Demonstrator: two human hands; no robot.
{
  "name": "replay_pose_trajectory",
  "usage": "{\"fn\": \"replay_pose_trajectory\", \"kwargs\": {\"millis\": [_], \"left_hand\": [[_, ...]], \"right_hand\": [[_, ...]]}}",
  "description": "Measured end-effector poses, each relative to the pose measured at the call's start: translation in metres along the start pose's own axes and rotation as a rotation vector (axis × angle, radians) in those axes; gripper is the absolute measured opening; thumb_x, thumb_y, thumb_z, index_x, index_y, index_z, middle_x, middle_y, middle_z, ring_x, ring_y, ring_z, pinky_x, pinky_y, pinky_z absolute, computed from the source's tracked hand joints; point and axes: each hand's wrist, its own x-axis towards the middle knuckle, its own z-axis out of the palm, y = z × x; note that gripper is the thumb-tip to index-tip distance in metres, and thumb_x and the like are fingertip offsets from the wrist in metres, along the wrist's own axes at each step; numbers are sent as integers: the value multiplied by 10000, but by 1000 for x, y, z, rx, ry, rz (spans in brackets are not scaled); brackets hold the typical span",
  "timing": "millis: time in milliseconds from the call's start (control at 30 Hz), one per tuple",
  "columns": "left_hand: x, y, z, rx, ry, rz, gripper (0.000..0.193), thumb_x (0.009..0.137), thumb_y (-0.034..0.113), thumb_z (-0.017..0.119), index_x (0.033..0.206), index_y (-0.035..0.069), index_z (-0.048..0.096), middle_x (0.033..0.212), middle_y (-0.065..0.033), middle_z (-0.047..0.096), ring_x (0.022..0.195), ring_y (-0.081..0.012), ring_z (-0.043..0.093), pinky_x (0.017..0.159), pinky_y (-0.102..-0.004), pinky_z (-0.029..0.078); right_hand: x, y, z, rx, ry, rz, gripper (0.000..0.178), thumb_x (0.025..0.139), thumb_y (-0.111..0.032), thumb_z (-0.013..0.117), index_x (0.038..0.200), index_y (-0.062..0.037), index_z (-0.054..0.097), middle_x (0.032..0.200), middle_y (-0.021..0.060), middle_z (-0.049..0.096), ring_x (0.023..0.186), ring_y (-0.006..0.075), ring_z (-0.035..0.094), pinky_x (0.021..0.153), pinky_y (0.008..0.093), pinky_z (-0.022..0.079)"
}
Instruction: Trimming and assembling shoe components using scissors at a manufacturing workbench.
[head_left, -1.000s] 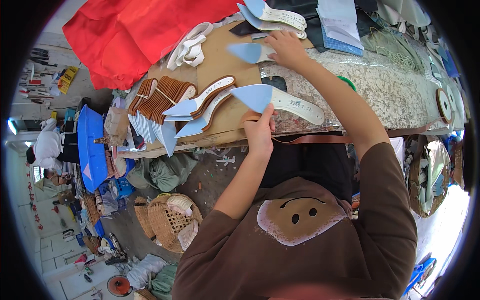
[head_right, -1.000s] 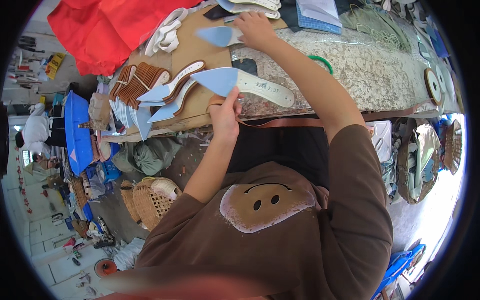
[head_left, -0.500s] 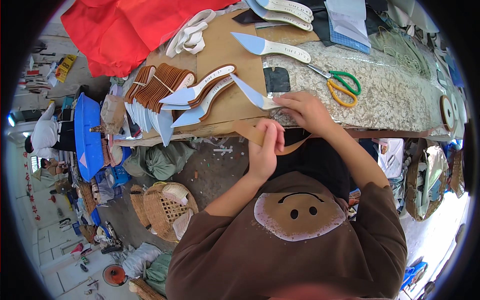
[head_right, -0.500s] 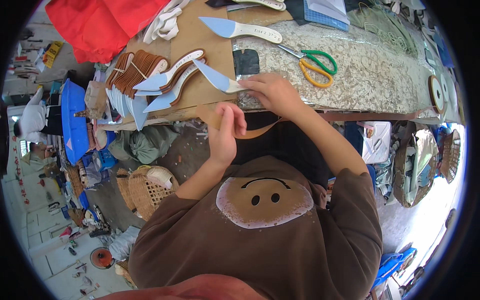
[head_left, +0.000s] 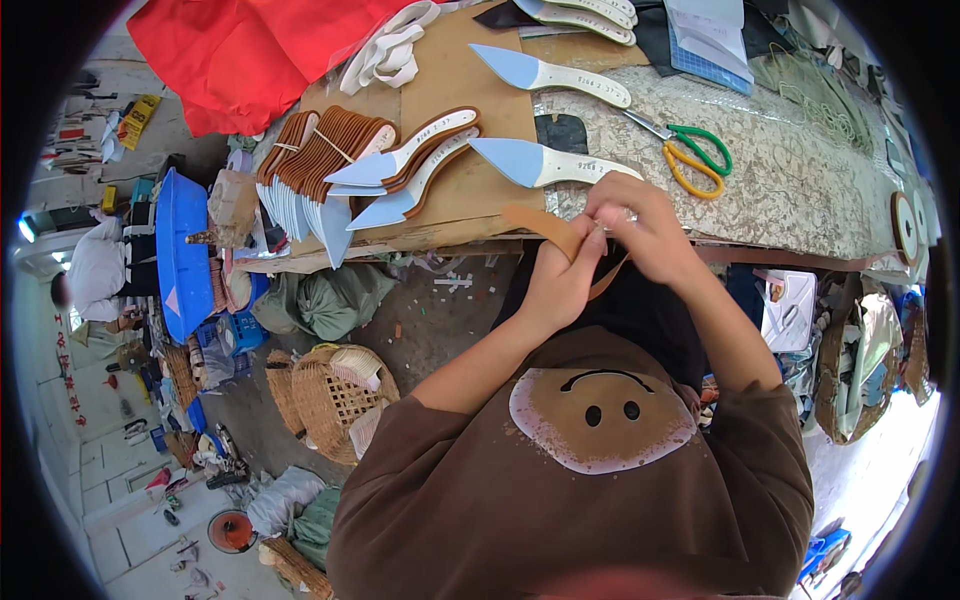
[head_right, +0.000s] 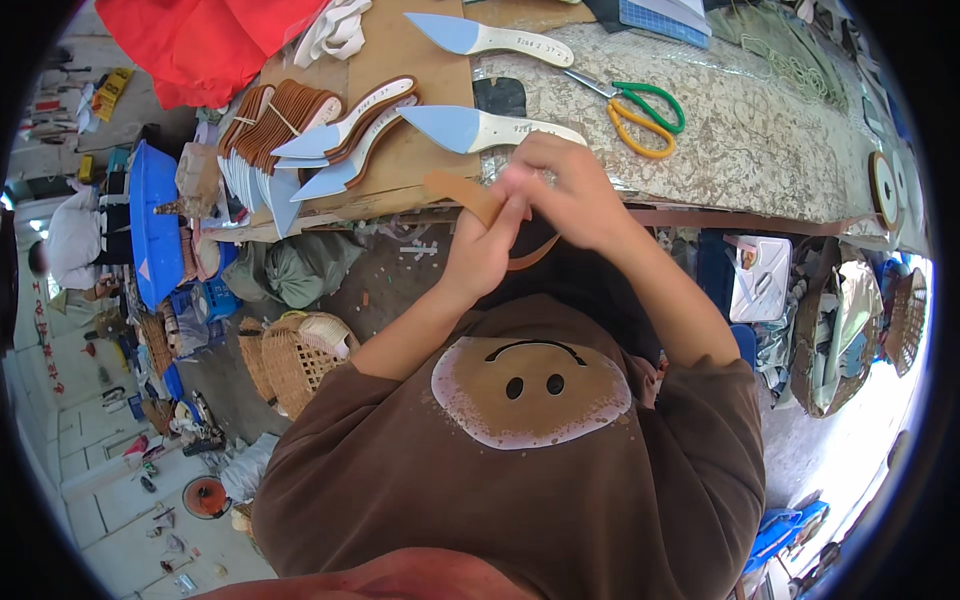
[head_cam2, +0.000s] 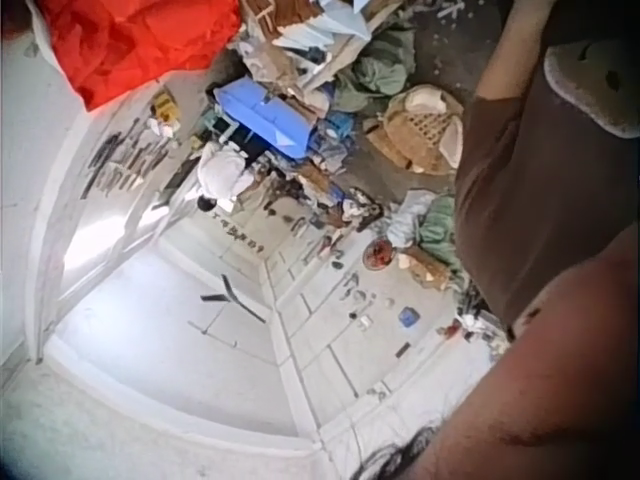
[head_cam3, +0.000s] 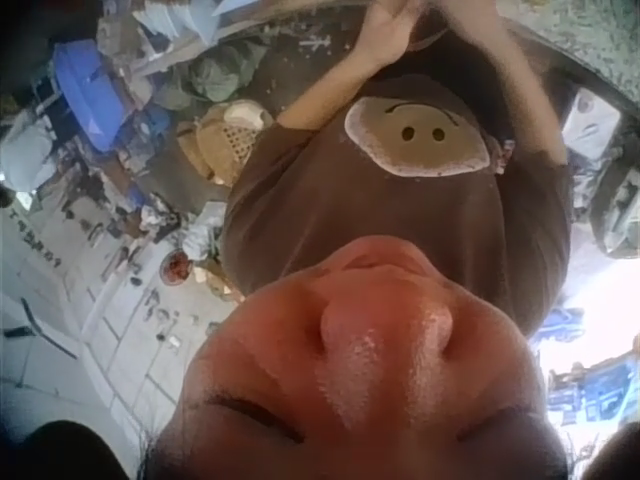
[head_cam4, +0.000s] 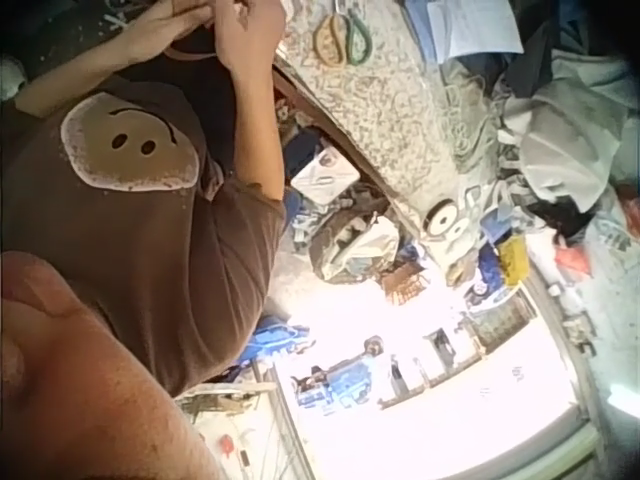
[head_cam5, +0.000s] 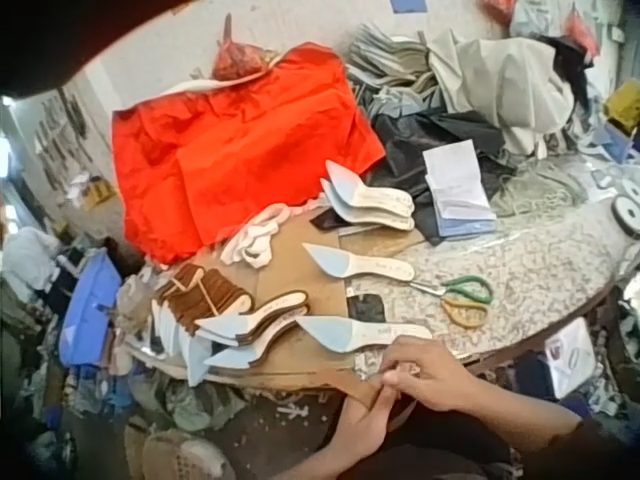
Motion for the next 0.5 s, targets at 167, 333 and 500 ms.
{"fn": "replay_pose_trajectory", "kwargs": {"millis": [167, 333, 500], "left_hand": [[1, -13, 8, 379, -52, 22, 187, 863, 197, 616, 951, 35, 580, 832, -137, 641, 790, -328, 636, 707, -407, 499], [12, 3, 9, 632, -254, 7, 376, 800, 343, 700, 994, 41, 587, 985, -148, 635, 970, -335, 607, 819, -446, 466], [53, 35, -50, 869, -213, 568, 617, 763, 434, 739, 1180, 9, 583, 1237, -179, 518, 1223, -372, 453, 1005, -503, 352]], "right_hand": [[-7, -48, 19, -361, 263, 43, 386, 690, -219, 827, 912, 3, 602, 854, 92, 641, 796, 230, 620, 727, 316, 497], [-22, -30, 11, -366, 236, 125, 265, 779, -122, 770, 949, 8, 614, 908, 73, 684, 787, 198, 666, 715, 303, 517], [-16, -37, -18, 399, 564, 97, 146, 965, -39, 568, 1097, 21, 577, 961, 101, 684, 810, 152, 675, 749, 269, 553]]}}
